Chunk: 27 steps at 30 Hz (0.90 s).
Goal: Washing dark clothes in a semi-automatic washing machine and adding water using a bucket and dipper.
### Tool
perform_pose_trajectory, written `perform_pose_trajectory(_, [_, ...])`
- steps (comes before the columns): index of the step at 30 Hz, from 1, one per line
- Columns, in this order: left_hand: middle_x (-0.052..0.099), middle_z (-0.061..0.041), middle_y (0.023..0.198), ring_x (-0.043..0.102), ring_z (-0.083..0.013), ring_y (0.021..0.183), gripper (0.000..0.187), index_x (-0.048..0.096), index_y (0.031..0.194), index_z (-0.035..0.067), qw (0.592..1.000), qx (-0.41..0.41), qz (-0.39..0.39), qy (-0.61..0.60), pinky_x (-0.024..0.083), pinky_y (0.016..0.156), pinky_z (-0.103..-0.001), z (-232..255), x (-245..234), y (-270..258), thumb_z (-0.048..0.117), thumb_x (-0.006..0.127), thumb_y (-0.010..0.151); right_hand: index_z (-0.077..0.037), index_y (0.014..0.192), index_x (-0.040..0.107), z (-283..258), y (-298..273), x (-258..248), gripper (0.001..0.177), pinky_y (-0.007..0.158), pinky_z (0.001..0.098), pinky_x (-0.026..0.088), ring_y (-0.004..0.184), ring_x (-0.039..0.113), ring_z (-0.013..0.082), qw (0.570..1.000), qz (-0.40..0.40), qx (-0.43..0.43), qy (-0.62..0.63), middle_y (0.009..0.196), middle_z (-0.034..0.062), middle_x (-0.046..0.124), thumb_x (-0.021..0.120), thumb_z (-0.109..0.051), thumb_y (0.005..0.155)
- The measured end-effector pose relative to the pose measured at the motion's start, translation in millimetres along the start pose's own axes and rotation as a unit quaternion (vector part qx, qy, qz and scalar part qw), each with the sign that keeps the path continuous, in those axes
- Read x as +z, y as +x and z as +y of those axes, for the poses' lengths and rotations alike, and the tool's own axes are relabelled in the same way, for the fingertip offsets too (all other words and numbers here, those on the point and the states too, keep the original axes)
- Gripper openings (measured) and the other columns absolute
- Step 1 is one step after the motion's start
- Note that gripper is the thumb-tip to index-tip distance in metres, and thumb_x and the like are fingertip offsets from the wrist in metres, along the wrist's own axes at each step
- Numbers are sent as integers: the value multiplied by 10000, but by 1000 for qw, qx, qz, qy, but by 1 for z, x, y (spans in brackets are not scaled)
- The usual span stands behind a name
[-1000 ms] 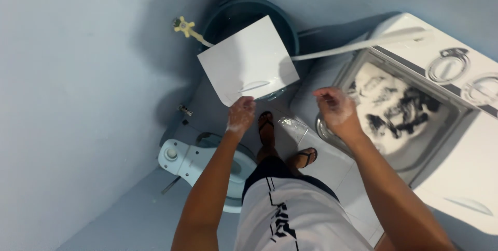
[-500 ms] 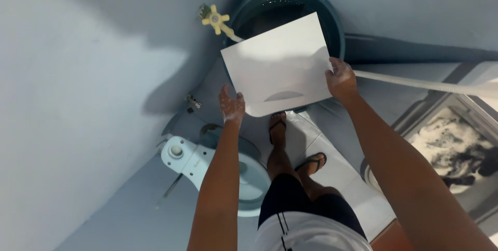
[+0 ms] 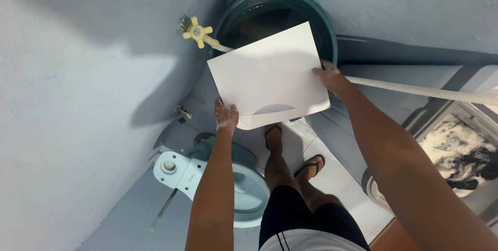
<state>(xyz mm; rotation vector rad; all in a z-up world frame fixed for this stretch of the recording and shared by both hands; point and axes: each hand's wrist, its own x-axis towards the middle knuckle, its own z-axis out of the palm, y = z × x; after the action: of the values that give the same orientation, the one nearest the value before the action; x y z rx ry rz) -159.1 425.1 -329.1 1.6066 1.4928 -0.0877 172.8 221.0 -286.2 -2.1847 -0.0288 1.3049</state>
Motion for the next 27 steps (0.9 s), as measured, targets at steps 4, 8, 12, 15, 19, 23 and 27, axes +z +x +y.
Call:
perform_pose_trajectory(4, [612,-254,1311,605,-409,1200,536,485,1388,-14,996,27,-28,75,472,1033,-475,3,-19,-17,168,707,936,-69,1519,472,8,-33,-2,588,1120,431,437,1294,572,343,997,24,-40,-63,1485,220,518,600,-322,1003])
perform_pose_trajectory(8, [678,-194,1290,661,-349,1190,540,518,1393,18,998,22,-61,2,502,1026,-438,21,-34,-32,203,697,918,-91,1514,455,-26,-101,-27,615,1096,450,410,1279,546,336,990,72,-34,-113,1483,175,476,607,-368,986])
perform_pose_trajectory(12, [655,-181,1294,659,-336,1171,550,519,1394,29,995,68,-73,-18,514,997,-437,59,-72,-73,233,712,922,-50,1479,518,-35,-170,-49,593,1076,423,470,1249,594,328,983,117,-118,-80,1399,204,540,632,-368,992])
perform_pose_trajectory(15, [655,-149,1278,642,-307,1155,537,540,1408,77,994,70,-84,-19,506,971,-444,88,-91,-115,305,698,948,-22,1447,525,-37,-242,-74,574,1017,401,489,1175,610,302,969,167,-170,-65,1288,188,568,651,-365,1004])
perform_pose_trajectory(19, [698,-145,1248,648,-277,1131,540,592,1395,55,989,121,-79,-41,507,981,-430,134,-116,-184,339,707,950,-17,1414,583,-20,-353,-100,505,900,360,541,994,631,260,927,243,-285,-30,1157,153,566,674,-284,994])
perform_pose_trajectory(23, [742,-170,1173,678,-287,1042,620,581,1433,60,978,166,-109,-61,553,931,-446,186,-121,-274,386,705,920,-51,1449,557,26,-452,-127,511,844,338,558,960,649,221,932,252,-254,50,1142,115,581,656,-281,1003])
perform_pose_trajectory(27, [689,-172,1253,665,-276,1120,716,539,1432,57,968,212,-133,-12,546,942,-445,210,-84,-344,429,757,861,-76,1485,522,142,-494,-151,546,821,313,580,935,670,207,910,279,-273,135,1171,112,582,628,-309,1003])
